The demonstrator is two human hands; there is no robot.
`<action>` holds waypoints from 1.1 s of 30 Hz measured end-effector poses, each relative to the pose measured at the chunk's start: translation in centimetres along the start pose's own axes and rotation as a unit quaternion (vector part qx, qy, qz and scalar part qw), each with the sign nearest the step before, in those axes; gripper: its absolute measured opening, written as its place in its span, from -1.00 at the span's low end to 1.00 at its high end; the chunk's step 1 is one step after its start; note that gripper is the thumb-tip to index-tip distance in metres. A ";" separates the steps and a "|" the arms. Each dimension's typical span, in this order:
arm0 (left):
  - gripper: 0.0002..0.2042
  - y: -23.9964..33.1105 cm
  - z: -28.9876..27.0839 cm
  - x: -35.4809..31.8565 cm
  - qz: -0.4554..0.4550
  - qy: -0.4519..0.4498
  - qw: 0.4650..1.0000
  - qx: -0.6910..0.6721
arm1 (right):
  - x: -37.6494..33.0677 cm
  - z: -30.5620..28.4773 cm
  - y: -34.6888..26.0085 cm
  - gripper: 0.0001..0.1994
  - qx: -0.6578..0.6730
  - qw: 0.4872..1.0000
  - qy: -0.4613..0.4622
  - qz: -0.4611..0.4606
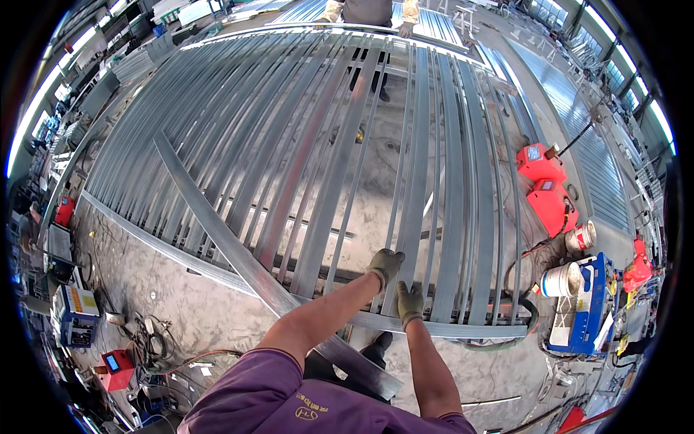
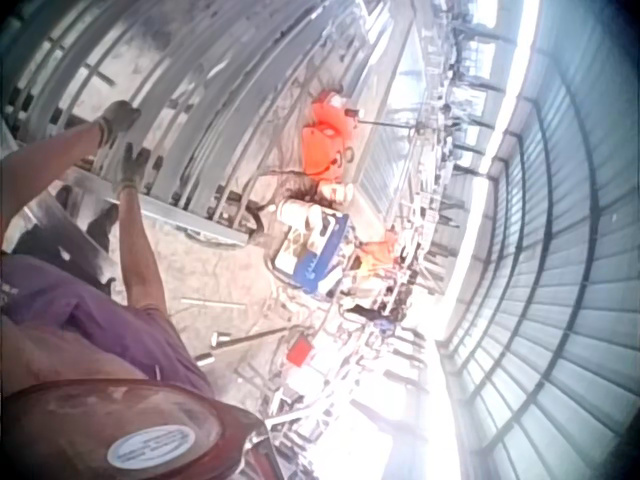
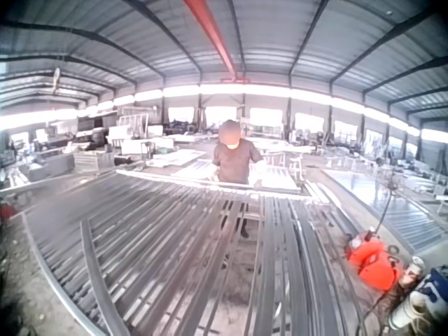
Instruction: The person picks up long metal bars from a pile and places them into slots on a large metal frame structure. They repeat this process multiple times, aligning the bars with the frame while another worker assists nearby.
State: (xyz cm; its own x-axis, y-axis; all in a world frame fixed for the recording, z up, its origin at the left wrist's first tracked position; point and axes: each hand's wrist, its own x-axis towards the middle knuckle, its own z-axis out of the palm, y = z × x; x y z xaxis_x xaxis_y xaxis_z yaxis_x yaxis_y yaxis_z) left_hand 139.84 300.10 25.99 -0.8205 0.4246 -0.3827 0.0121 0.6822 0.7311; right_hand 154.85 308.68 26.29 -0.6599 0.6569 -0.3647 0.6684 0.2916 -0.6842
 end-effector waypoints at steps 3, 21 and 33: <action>-0.62 0.4 -0.5 -0.1 -0.011 -0.008 1.000 0.014 | -0.1 -0.1 -0.3 -0.30 0.004 1.000 -0.003 -0.002; -0.59 3.3 -2.0 -2.3 -0.042 -0.016 0.999 -0.025 | -0.4 0.0 0.5 -0.53 -0.003 0.998 0.028 -0.060; -0.49 2.9 -2.4 -1.7 -0.069 0.043 0.992 -0.098 | 1.1 -0.8 -1.1 -0.50 -0.132 0.989 -0.063 -0.025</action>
State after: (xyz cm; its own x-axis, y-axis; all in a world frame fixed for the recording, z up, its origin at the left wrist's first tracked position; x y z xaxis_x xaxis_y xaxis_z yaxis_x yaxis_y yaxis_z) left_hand 139.96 299.91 30.07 -0.8519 0.2775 -0.4441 -0.2089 0.5975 0.7742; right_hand 153.64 309.68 27.19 -0.7214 0.5497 -0.4212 0.6885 0.5042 -0.5213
